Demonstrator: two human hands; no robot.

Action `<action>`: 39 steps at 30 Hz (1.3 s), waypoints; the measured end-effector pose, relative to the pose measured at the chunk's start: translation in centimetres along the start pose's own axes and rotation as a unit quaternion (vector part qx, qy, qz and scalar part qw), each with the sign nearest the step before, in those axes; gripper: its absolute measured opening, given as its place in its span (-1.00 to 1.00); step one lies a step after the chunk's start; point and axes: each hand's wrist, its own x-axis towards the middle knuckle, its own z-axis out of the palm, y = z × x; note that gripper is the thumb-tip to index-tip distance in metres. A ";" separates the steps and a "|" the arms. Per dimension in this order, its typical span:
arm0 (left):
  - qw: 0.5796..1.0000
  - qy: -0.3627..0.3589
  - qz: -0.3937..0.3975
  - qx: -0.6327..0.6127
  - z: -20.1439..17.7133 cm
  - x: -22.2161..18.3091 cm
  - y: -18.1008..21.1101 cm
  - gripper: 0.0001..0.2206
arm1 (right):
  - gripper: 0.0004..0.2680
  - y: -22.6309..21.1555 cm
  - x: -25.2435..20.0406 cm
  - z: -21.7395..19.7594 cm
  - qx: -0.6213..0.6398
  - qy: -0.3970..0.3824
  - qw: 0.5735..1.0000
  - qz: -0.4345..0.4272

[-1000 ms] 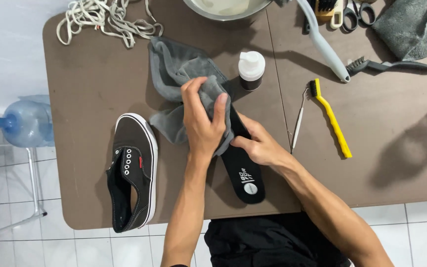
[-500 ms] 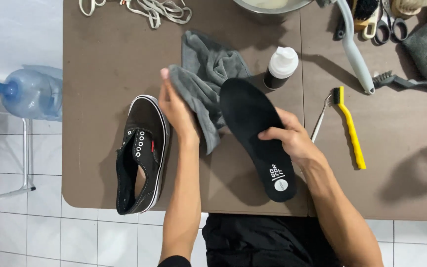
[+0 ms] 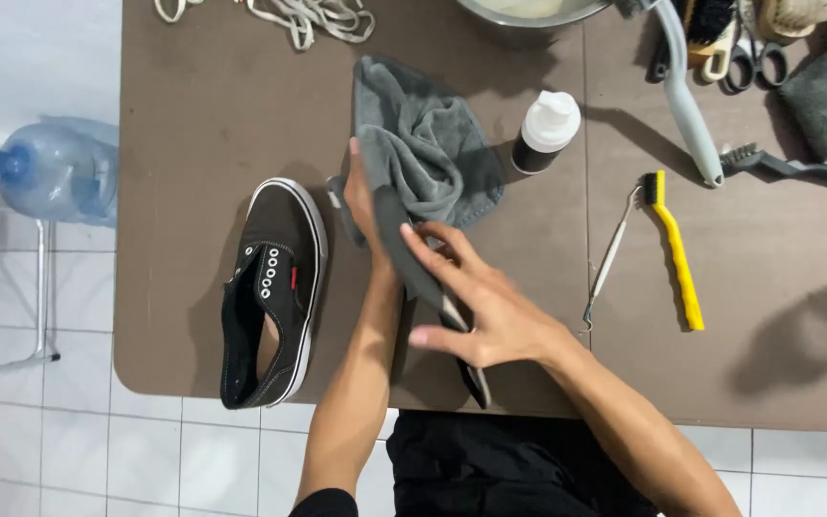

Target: Deep cleaning a shoe insole using cleaning solution, various brushes, and a cloth.

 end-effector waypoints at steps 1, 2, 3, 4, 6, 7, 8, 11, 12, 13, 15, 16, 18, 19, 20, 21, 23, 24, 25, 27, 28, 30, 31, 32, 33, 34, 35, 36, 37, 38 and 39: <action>1.000 -0.008 -0.011 -0.017 -0.3 -0.3 0.5 -0.68 | -0.29 -0.1 0.1 0.4 0.016 -0.030 0.999 0.021; 0.999 -0.017 -0.021 -0.033 -0.5 -0.7 0.9 -0.67 | -0.19 -0.3 0.1 0.8 0.031 -0.060 0.997 0.042; 0.999 -0.018 -0.023 -0.031 -0.3 -0.8 1.3 -0.67 | -0.19 0.0 -0.1 1.3 0.034 -0.060 0.997 0.043; 0.997 -0.035 -0.043 -0.057 0.0 -1.0 1.6 -0.66 | -0.13 0.2 -0.3 1.9 0.033 -0.024 0.998 0.057; 0.993 -0.052 -0.059 -0.084 0.3 -1.1 2.5 -0.65 | -0.07 0.3 -0.4 2.5 0.030 0.012 0.997 0.067; 0.988 -0.071 -0.078 -0.111 0.2 -1.4 3.0 -0.64 | -0.08 0.2 -0.5 2.7 0.031 0.046 0.996 0.065; 0.981 -0.090 -0.097 -0.138 0.0 -1.6 3.4 -0.62 | -0.09 0.0 -0.6 3.0 0.032 0.080 0.994 0.063; 0.964 -0.125 -0.139 -0.190 -0.2 -0.4 4.4 -0.60 | -0.26 0.4 -0.4 3.1 -0.041 0.163 0.985 0.032; 0.964 -0.126 -0.140 -0.189 -0.3 -0.3 4.8 -0.60 | -0.26 0.6 -0.4 3.0 -0.040 0.163 0.985 0.034; 0.953 -0.141 -0.160 -0.216 -0.3 -0.3 5.2 -0.58 | -0.33 0.9 -0.4 2.8 -0.081 0.192 0.978 0.023; 0.940 -0.158 -0.180 -0.242 -0.2 -0.1 5.9 -0.57 | -0.40 1.3 -0.4 2.5 -0.122 0.221 0.968 0.013; 0.926 -0.173 -0.199 -0.269 0.0 0.0 6.2 -0.55 | -0.43 1.4 -0.4 2.5 -0.137 0.235 0.962 0.010; 0.911 -0.189 -0.219 -0.295 0.1 0.1 6.9 -0.54 | -0.46 1.7 -0.6 2.6 -0.152 0.249 0.956 0.009; 0.894 -0.203 -0.237 -0.321 0.1 0.1 7.3 -0.52 | -0.47 1.9 -0.6 2.6 -0.165 0.250 0.954 0.011; 0.877 -0.217 -0.254 -0.346 0.1 0.3 7.7 -0.51 | -0.49 2.0 -0.7 2.7 -0.178 0.251 0.951 0.014; 0.877 -0.215 -0.255 -0.346 0.1 0.1 8.1 -0.51 | -0.49 2.3 -0.7 2.7 -0.178 0.250 0.952 0.015; 0.837 -0.241 -0.290 -0.396 0.1 -0.3 8.8 -0.47 | -0.50 2.9 -0.7 2.6 -0.188 0.256 0.948 0.017; 0.837 -0.240 -0.291 -0.397 0.4 -1.0 9.8 -0.47 | -0.50 2.8 -0.6 2.5 -0.188 0.256 0.948 0.018; 0.847 -0.241 -0.302 -0.367 0.6 -1.7 10.9 -0.54 | -0.49 2.7 -0.6 2.3 -0.183 0.256 0.949 0.020; 0.855 -0.240 -0.312 -0.337 1.3 -2.3 13.1 -0.59 | -0.49 2.4 -0.5 2.1 -0.177 0.254 0.951 0.022; 0.852 -0.230 -0.323 -0.343 1.8 -2.3 14.3 -0.56 | -0.48 2.2 -0.5 2.0 -0.167 0.246 0.955 0.009; 0.848 -0.219 -0.335 -0.348 2.0 -1.7 14.8 -0.53 | -0.47 2.2 -0.5 2.0 -0.156 0.237 0.959 -0.002; 0.834 -0.200 -0.338 -0.387 1.8 -1.1 14.1 -0.61 | -0.50 2.4 -0.4 2.2 -0.139 0.225 0.964 -0.009; 0.819 -0.179 -0.340 -0.425 1.7 -0.6 13.3 -0.67 | -0.53 2.6 -0.4 2.3 -0.123 0.214 0.969 -0.016; 0.821 -0.177 -0.339 -0.425 1.5 -0.6 13.4 -0.67 | -0.53 2.4 -0.4 1.9 -0.121 0.211 0.970 -0.017; 0.816 -0.171 -0.345 -0.431 1.4 -0.6 13.4 -0.71 | -0.63 2.3 -0.4 1.5 -0.087 0.197 0.977 -0.011; 0.811 -0.166 -0.351 -0.438 1.3 -0.6 13.4 -0.74 | -0.71 2.0 -0.4 1.1 -0.052 0.183 0.982 -0.004; 0.811 -0.163 -0.352 -0.437 1.0 -0.5 13.2 -0.74 | -0.71 2.4 -0.5 1.0 -0.051 0.181 0.982 -0.003; 0.817 -0.160 -0.347 -0.432 0.8 -0.4 12.9 -0.74 | -0.70 2.8 -0.6 0.7 -0.029 0.176 0.984 0.008; 0.822 -0.157 -0.343 -0.427 0.7 -0.3 12.6 -0.74 | -0.67 3.2 -0.7 0.4 -0.008 0.170 0.985 0.018; 0.821 -0.157 -0.344 -0.427 0.5 -0.1 11.6 -0.74 | -0.67 3.3 -0.7 0.3 -0.008 0.170 0.985 0.020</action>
